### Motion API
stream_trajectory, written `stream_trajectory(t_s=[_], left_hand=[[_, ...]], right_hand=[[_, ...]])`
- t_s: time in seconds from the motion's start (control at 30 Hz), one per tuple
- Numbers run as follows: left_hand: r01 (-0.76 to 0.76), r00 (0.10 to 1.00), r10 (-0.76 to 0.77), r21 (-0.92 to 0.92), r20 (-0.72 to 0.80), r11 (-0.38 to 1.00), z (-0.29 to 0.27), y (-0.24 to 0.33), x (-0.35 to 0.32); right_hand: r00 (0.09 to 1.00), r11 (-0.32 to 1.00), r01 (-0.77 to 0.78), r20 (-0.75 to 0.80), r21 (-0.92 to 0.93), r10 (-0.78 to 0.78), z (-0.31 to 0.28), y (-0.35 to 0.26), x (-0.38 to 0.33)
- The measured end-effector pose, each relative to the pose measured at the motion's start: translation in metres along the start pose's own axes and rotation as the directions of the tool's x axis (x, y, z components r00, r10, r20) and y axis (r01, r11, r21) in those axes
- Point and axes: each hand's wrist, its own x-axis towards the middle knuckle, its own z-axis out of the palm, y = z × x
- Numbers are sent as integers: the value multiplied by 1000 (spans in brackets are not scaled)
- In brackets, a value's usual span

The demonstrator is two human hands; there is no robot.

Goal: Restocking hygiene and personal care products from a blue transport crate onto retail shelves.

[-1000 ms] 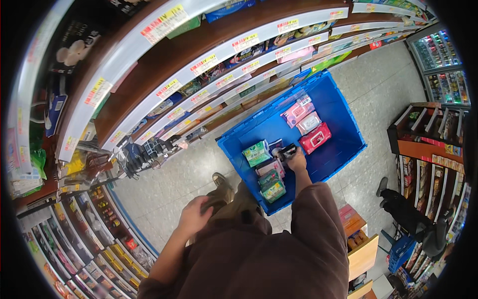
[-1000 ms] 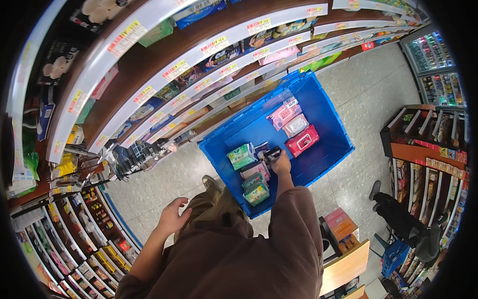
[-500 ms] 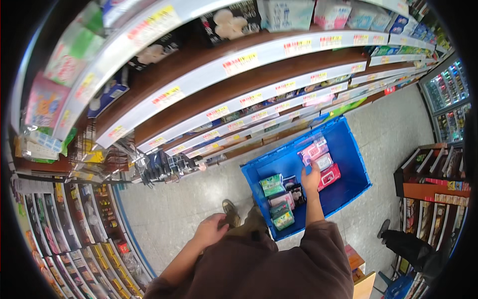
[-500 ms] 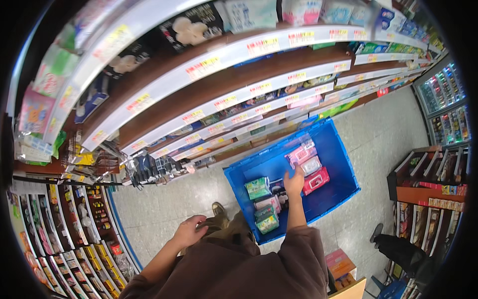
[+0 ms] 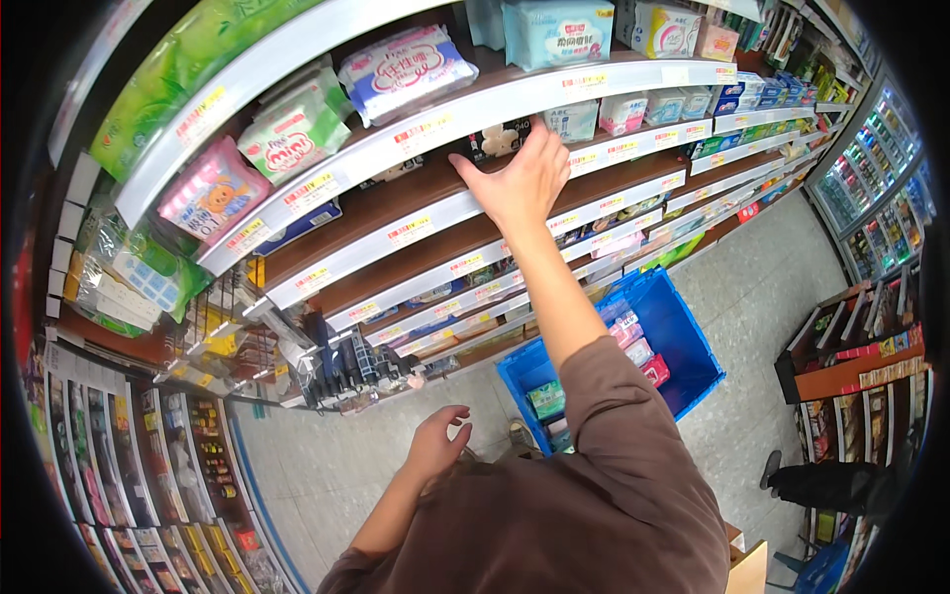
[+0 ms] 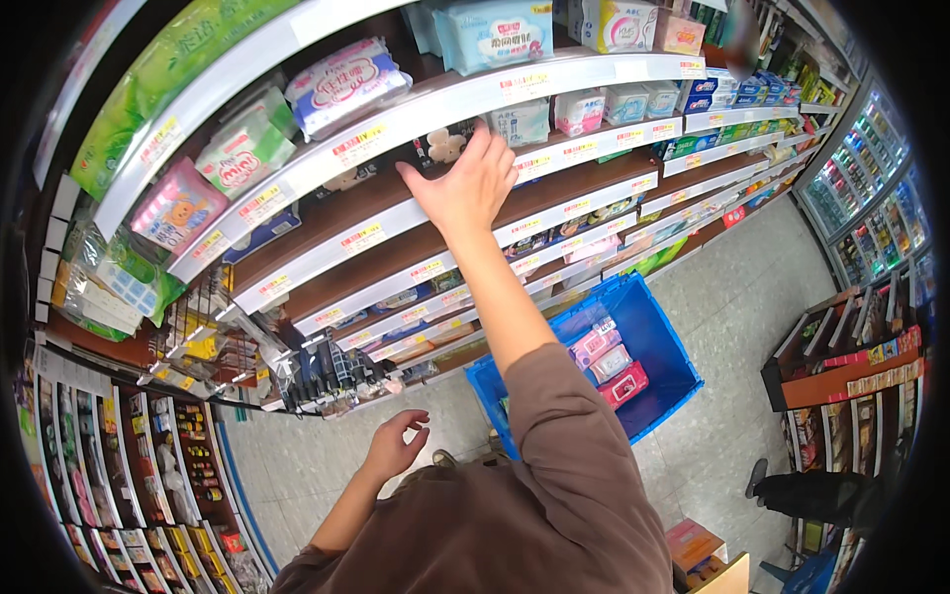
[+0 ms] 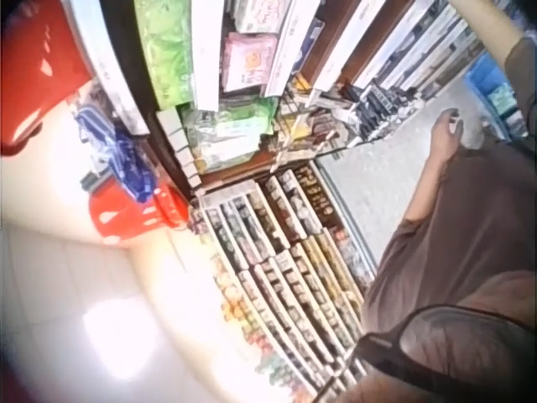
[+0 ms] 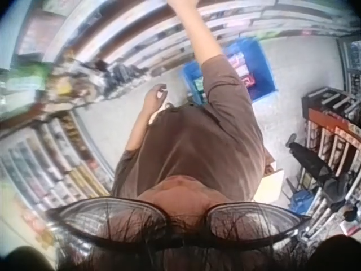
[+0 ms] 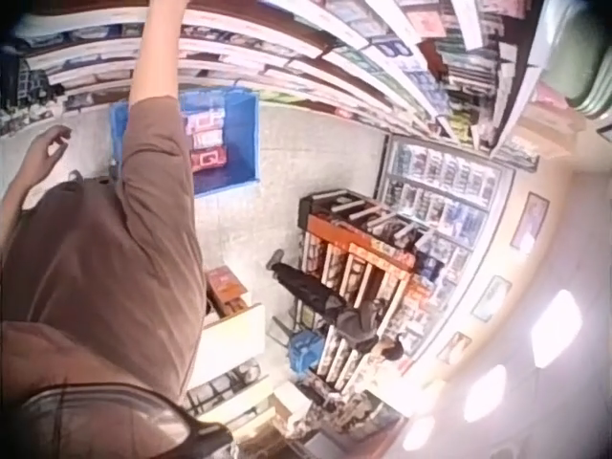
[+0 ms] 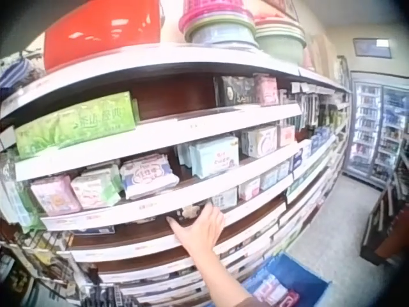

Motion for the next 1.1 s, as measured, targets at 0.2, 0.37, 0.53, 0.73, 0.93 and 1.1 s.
stream_trajectory(t_s=[0.2,0.37,0.53,0.73,0.93,1.1], left_hand=[[70,992,-75,-50,-97,996,-22,-21,-15],[113,976,-126,-82,-177,990,-32,-45,-34],[160,980,-168,-73,-108,984,-24,-49,-38],[166,984,-170,-86,-45,982,-7,-49,-38],[243,962,-239,-19,129,970,23,-55,-46],[298,936,-304,57,179,953,40,-49,-57]], right_hand=[[994,993,-102,-39,-54,100,18,-8,2],[995,996,74,-70,40,-71,-4,-19,-2],[980,939,156,69,306,-185,-48,20,-28],[897,880,-373,357,293,262,-146,174,-124],[597,756,-399,478,-519,644,-230,368,-281],[115,667,537,829,-516,548,-214,396,-354]])
